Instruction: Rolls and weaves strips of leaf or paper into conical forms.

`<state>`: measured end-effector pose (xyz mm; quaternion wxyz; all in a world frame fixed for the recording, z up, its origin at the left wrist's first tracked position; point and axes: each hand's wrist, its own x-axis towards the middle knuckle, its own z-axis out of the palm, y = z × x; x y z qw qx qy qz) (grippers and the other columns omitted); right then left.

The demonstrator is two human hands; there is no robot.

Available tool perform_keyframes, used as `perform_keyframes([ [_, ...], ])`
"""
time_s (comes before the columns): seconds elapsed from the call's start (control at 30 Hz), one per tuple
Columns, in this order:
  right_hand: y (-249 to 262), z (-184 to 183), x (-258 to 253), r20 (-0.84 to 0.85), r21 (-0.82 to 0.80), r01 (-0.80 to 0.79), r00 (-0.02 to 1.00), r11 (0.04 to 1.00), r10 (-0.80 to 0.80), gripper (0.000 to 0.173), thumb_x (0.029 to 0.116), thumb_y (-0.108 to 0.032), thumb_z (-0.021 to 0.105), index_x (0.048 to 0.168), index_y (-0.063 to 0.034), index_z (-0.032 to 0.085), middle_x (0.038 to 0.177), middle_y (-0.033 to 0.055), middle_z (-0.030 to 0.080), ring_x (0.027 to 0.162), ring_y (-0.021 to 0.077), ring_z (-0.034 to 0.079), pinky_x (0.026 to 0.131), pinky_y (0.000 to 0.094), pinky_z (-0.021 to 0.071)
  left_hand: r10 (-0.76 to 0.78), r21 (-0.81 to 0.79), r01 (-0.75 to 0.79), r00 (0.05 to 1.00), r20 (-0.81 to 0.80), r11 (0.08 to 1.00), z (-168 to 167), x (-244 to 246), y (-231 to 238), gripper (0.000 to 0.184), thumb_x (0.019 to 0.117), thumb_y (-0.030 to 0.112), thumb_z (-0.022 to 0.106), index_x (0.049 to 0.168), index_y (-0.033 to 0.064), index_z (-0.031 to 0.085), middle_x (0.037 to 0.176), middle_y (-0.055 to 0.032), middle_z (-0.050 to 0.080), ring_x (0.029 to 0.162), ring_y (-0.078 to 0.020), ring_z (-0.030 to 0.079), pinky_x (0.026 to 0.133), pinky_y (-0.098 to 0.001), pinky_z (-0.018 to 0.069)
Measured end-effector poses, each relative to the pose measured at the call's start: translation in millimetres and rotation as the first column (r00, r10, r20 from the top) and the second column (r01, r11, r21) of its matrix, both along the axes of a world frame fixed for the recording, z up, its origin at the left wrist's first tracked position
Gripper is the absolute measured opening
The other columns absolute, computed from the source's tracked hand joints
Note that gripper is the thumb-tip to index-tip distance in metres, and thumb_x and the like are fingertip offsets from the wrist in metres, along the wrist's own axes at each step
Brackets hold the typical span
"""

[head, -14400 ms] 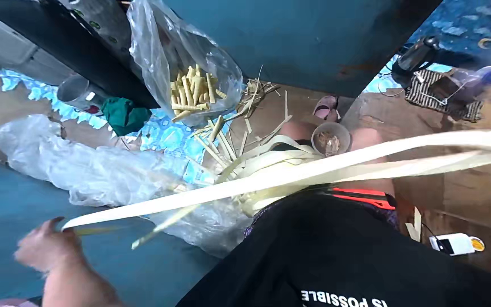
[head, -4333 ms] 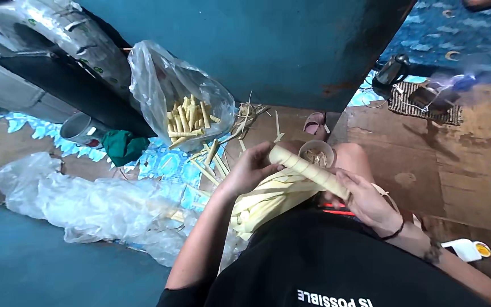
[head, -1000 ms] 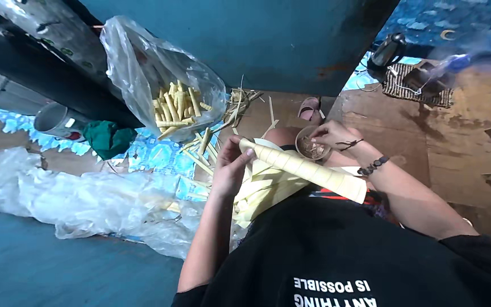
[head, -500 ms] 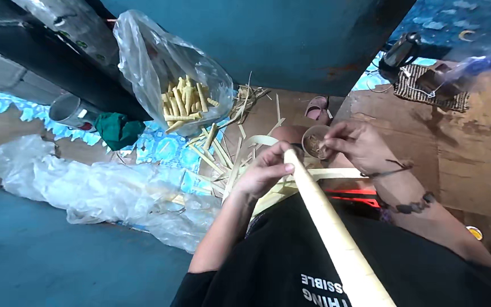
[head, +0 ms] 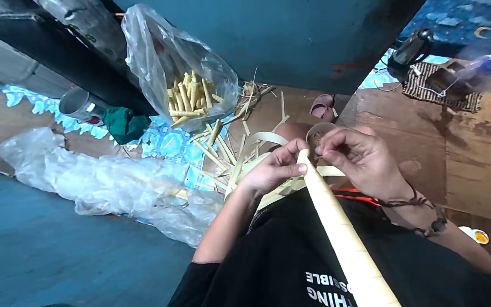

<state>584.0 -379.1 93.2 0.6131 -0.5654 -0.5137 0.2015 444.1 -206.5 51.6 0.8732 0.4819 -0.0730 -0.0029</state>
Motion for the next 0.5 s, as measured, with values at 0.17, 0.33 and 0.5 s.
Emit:
perform_keyframes([
  [0.17, -2, 9, -2, 0.107, -0.043, 0.031, 0.994, 0.999, -0.026, 0.005, 0.0905, -0.006, 0.069, 0.095, -0.0042, 0.068, 0.100, 0.0004, 0.067, 0.087, 0.0038, 0.067, 0.078, 0.0199, 0.0611, -0.005, 0.065, 0.006, 1.000, -0.023, 0.998, 4, 1, -2, 0.018, 0.0961, 0.009, 0.061, 0.108, 0.0212, 0.057, 0.101, 0.0072, 0.067, 0.094, -0.0022, 0.064, 0.085, -0.0226, 0.0529],
  [0.33, -1, 14, -7, 0.193, -0.065, 0.093, 0.978, 0.994, -0.079, 0.004, 0.0917, -0.008, 0.070, 0.093, -0.0045, 0.069, 0.095, -0.0001, 0.068, 0.086, 0.0032, 0.067, 0.078, 0.0195, 0.0607, -0.006, 0.148, 0.009, 1.000, -0.017, 0.989, 9, 3, -2, 0.019, 0.0961, 0.005, 0.058, 0.110, 0.0178, 0.055, 0.099, 0.0070, 0.067, 0.093, -0.0017, 0.064, 0.084, -0.0226, 0.0533],
  [0.5, 2, 10, -7, 0.190, -0.060, 0.080, 0.980, 0.995, -0.067, 0.005, 0.0906, -0.010, 0.072, 0.089, -0.0050, 0.071, 0.090, -0.0013, 0.069, 0.083, 0.0027, 0.067, 0.076, 0.0181, 0.0600, -0.013, 0.174, 0.018, 0.999, -0.031, 0.985, 8, 3, -4, 0.020, 0.0965, 0.002, 0.056, 0.109, 0.0176, 0.054, 0.098, 0.0075, 0.068, 0.093, -0.0016, 0.065, 0.086, -0.0236, 0.0539],
])
